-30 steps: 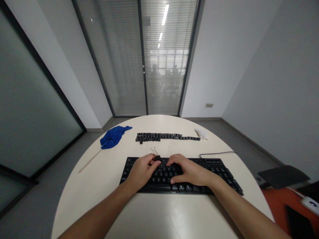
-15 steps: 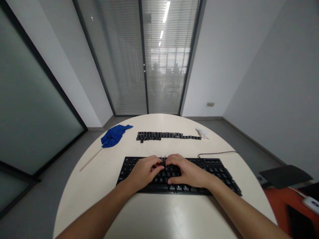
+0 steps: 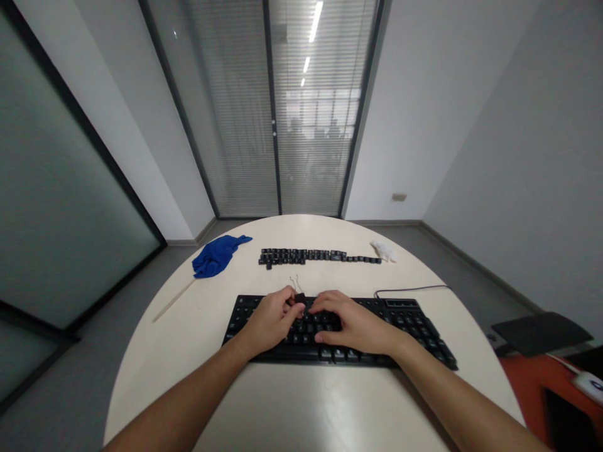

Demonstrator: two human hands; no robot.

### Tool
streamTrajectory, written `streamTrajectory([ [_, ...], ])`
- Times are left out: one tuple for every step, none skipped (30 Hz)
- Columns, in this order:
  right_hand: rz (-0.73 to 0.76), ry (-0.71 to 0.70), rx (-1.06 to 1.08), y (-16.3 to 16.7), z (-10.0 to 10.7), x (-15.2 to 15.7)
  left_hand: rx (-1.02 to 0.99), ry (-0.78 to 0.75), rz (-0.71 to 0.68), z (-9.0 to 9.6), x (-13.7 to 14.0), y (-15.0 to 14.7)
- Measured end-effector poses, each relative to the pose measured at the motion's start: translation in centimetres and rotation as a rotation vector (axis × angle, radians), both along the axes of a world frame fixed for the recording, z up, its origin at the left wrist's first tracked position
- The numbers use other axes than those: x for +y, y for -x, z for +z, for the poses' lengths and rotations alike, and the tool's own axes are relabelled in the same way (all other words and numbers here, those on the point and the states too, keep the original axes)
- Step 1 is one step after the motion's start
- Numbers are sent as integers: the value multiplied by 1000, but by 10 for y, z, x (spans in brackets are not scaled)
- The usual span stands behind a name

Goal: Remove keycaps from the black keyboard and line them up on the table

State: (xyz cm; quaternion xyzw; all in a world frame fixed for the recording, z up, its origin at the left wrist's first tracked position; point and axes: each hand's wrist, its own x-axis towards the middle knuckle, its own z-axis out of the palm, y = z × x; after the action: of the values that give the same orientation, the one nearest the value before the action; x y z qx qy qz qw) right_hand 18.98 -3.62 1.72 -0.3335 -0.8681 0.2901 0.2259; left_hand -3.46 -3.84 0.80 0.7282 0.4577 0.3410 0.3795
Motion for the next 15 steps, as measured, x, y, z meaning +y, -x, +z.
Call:
streamTrajectory([
  [-1, -5, -3, 0, 0, 0, -34, 26, 4, -1, 1, 0],
  [-5, -10, -5, 1, 1, 0, -72, 59, 6, -3, 3, 0],
  [-9, -14, -8, 1, 1, 0, -139, 105, 20, -4, 5, 0],
  [-12, -16, -11, 1, 1, -1, -191, 157, 19, -5, 6, 1],
  [-16, -17, -12, 1, 2, -1, -216, 185, 17, -7, 8, 1],
  [-21, -19, -10, 2, 2, -1, -229, 190, 13, -8, 8, 1],
  [-26, -19, -6, 3, 1, -1, -234, 187, 14, -8, 9, 1],
  [-36, -20, 0, 4, 1, -1, -236, 179, 19, -8, 9, 1],
  [-55, -23, 7, 5, 0, -1, -240, 171, 26, -9, 8, 1],
  [-80, -27, 13, 6, -1, -1, -247, 168, 33, -8, 8, 1],
  [-107, -35, 16, 7, -2, -1, -255, 168, 34, -8, 7, 1],
  [-130, -44, 16, 9, -3, 0, -263, 166, 32, -8, 6, 1],
  [-148, -54, 15, 10, -3, 0, -268, 165, 28, -8, 5, 1],
  [-157, -64, 12, 11, -4, 0, -270, 163, 24, -8, 4, 1],
  [-159, -74, 10, 11, -4, 0, -269, 163, 22, -8, 4, 1],
])
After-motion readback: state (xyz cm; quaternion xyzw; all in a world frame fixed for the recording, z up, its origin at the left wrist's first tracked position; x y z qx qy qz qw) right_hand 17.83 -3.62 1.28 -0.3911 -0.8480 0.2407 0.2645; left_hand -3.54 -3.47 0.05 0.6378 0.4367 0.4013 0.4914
